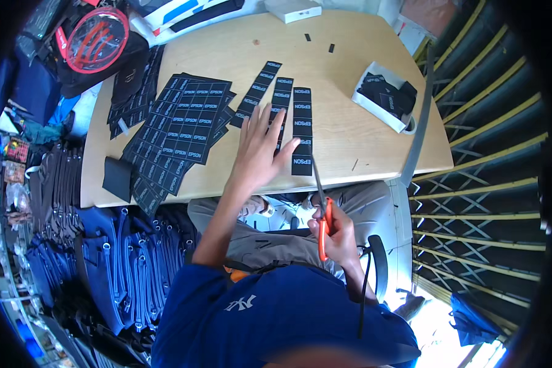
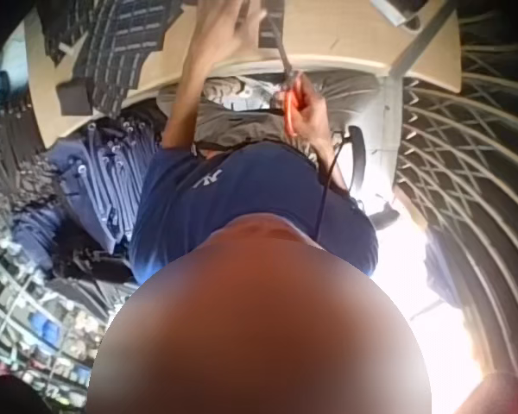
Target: Cutting rectangular labels from a sheet using a pair of scissors.
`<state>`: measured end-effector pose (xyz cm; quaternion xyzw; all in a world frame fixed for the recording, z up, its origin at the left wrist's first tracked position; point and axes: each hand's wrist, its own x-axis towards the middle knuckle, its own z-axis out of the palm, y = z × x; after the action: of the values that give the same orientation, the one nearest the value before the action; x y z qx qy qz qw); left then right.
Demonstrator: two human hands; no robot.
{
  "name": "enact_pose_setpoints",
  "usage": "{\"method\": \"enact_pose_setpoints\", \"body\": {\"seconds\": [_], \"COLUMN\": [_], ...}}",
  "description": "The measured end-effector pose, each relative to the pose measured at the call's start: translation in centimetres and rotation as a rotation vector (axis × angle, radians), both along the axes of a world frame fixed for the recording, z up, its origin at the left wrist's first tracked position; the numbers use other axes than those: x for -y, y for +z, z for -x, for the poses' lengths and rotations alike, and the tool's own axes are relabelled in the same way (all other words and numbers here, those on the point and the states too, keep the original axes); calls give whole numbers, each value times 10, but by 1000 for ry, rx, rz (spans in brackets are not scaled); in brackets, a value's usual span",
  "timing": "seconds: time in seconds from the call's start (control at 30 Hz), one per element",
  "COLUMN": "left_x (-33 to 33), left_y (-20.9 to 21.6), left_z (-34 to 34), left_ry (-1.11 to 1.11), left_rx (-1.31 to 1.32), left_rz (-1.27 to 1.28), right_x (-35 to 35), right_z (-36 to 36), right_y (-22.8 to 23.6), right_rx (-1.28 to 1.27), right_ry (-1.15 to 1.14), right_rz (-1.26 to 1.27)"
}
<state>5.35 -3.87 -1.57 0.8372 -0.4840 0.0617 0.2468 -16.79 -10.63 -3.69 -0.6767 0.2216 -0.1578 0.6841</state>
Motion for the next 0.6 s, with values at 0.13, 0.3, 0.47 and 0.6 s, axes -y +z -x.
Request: {"method": "enact_pose_setpoints", "body": {"seconds": [0.13,0.3,0.47,0.6], "left_x": [-18,-17,-24,-48], "left_y": [-8,-12,-3,12], "left_z": [32,62,40,-4], "left_ry": [-8,-43,-133,-142], "left_rx": [-17,25,-33,-178], "left_rz": [83,14,80,450], "right_x": [14,20,15,20], "right_z": [8,2,-1,9], "right_y": [-11,-9,-6,-21], "right_rx": [-38,2,38,102], "right_ry": [26,27,1,20], "right_rz": [88,69,-9,-13]}}
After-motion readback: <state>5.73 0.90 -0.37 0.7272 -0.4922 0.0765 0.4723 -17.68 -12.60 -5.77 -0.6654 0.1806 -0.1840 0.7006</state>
